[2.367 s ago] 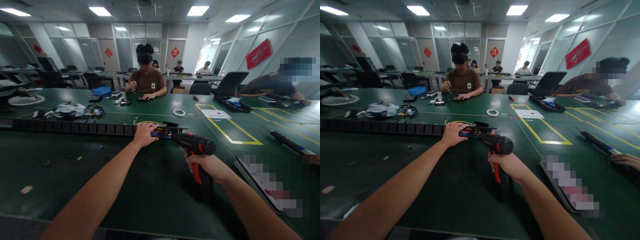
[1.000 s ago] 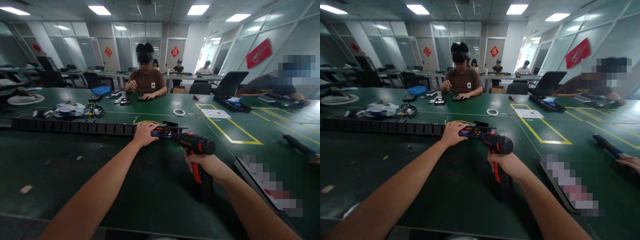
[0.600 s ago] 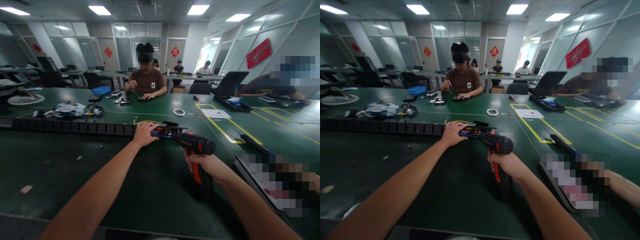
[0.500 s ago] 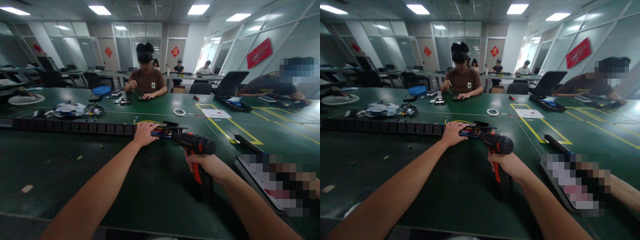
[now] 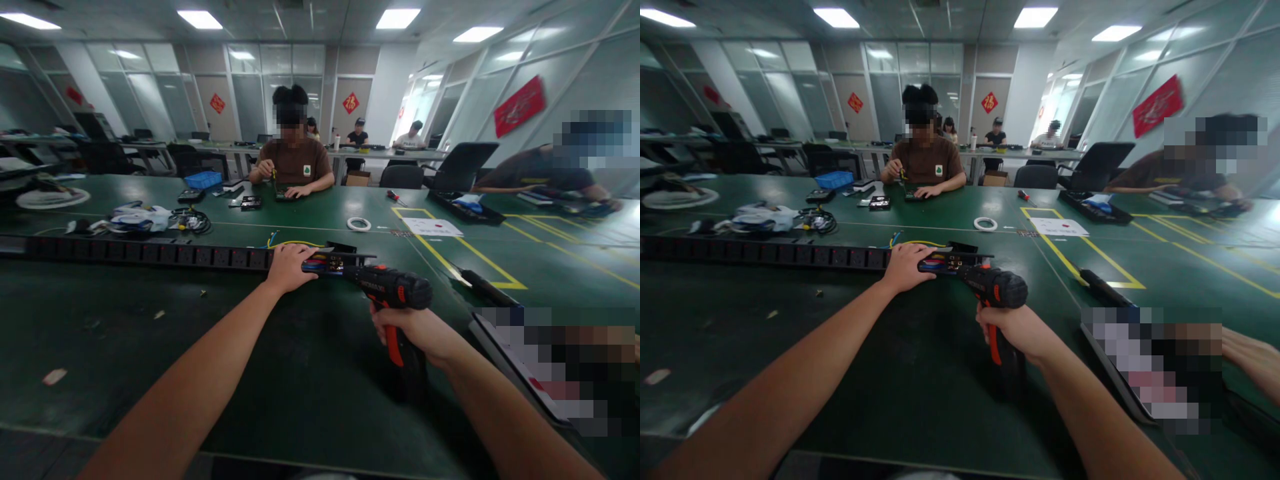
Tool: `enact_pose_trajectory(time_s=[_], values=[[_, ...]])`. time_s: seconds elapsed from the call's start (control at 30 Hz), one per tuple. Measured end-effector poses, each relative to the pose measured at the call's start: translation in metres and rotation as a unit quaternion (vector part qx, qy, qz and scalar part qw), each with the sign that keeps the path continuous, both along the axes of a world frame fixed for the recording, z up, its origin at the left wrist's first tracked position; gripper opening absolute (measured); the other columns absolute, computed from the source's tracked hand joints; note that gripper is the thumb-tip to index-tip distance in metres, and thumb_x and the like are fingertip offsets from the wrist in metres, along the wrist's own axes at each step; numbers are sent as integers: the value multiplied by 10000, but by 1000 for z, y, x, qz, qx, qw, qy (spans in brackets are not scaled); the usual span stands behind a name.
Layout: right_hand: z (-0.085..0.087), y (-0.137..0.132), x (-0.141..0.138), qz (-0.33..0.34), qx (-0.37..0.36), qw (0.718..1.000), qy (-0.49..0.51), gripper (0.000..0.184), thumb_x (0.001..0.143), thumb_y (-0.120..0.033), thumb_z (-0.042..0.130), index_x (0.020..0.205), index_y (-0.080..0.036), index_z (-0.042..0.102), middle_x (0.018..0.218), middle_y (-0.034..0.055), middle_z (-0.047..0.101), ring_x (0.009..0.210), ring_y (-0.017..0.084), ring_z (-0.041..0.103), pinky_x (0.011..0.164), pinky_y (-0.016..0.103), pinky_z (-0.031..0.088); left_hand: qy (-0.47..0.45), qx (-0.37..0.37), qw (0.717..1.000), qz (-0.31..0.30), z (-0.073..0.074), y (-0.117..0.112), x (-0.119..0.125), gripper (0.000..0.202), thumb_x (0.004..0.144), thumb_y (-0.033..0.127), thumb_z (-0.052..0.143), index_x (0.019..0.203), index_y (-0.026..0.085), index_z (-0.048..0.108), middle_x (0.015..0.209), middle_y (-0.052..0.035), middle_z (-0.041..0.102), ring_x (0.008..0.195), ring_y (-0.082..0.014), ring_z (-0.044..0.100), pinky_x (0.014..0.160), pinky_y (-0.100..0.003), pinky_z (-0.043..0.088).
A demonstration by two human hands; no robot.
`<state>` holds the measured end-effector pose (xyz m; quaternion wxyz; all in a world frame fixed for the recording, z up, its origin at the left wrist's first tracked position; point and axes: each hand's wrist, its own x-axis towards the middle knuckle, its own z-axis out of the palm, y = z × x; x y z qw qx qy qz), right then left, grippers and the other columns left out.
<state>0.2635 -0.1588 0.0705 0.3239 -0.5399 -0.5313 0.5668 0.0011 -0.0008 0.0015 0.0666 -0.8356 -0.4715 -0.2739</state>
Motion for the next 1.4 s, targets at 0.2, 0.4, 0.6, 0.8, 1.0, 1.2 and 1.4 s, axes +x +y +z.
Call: enact_pose_trajectory(time_s=[0.2,0.4,0.6,0.8,1.0,1.2,1.4], values=[[-4,2,4,10,-3,1000,5,88,677,-245,669,726,-191,620,567,-14,600,553,162,569,562,281,473,2,4,1000,1,-2,2,-1,695,754,553,797,1382,335,593,1324,-42,647,1238,-316,537,1056,-505,308],[-4,2,2,6,-3,1000,11,96,662,-243,675,727,-191,627,564,-16,596,545,160,558,563,281,468,3,1,1000,2,-1,2,0,689,757,557,792,1379,332,596,1332,-43,645,1246,-316,532,1065,-503,300],[-2,1,2,4,-5,1000,10,92,660,-247,675,720,-196,629,558,-14,596,542,162,559,565,283,466,2,-5,1000,2,-1,1,0,691,759,554,790,1385,337,593,1335,-43,643,1254,-318,528,1072,-508,295],[-2,1,3,9,-3,1000,3,81,670,-245,667,714,-196,620,566,-9,602,545,164,563,571,289,468,-4,-8,1000,0,1,0,0,687,757,546,794,1382,341,596,1335,-42,640,1257,-321,529,1075,-507,297],[-3,1,2,14,3,1000,-3,62,686,-235,647,717,-192,614,565,-8,594,548,162,553,569,287,461,2,-6,1000,1,0,1,0,691,756,550,795,1381,335,594,1327,-45,647,1246,-321,532,1058,-502,306],[-6,2,4,12,2,1000,10,78,695,-243,661,744,-190,635,567,-13,595,550,164,556,575,290,463,1,-6,1000,2,1,-1,0,677,762,551,788,1374,335,596,1337,-41,645,1248,-313,532,1062,-497,302],[-2,-1,0,-17,-16,1000,12,199,674,-280,702,847,-188,667,568,-22,606,549,171,574,575,294,475,2,-9,1000,5,2,-1,0,672,763,549,788,1374,343,599,1335,-43,645,1252,-318,530,1064,-499,305]])
